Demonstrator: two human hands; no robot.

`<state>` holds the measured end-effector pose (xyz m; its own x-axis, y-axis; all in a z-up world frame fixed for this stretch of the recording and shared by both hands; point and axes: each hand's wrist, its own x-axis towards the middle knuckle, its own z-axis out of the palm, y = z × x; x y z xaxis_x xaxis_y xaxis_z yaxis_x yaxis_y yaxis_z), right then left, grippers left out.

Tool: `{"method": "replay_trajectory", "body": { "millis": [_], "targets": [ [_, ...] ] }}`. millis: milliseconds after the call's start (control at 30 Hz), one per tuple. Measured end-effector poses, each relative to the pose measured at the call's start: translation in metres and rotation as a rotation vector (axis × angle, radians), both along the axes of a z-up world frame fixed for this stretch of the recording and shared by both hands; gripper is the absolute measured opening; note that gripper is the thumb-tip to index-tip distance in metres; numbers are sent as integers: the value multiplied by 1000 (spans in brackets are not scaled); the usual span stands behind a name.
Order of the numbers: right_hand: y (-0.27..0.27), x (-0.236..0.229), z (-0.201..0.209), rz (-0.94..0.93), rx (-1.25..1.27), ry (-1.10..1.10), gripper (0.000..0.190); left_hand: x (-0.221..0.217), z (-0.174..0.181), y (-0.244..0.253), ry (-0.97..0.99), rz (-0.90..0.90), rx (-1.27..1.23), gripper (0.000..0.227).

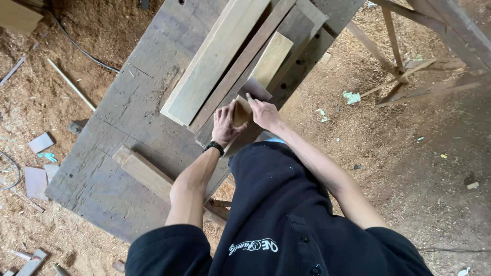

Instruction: The person sands several rectangular wooden planks using a small piece of sandpaper held in their right hand while stabilizing the wood with their left hand.

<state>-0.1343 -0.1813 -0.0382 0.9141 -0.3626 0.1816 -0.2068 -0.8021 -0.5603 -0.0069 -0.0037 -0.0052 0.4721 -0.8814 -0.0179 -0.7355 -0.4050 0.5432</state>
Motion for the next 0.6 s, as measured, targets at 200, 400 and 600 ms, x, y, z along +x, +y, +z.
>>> {"method": "replay_trajectory", "body": {
  "millis": [200, 400, 600],
  "targets": [
    [-67, 13, -4, -36, -51, 124, 53, -1, -1, 3, -48, 24, -25, 102],
    [-14, 17, 0, -176, 42, 86, 52, -3, -5, 4, -71, 4, 42, 105],
    [-47, 14, -6, -151, -52, 170, 49, -1, 1, 0, -34, 12, 3, 100]
  ]
}}
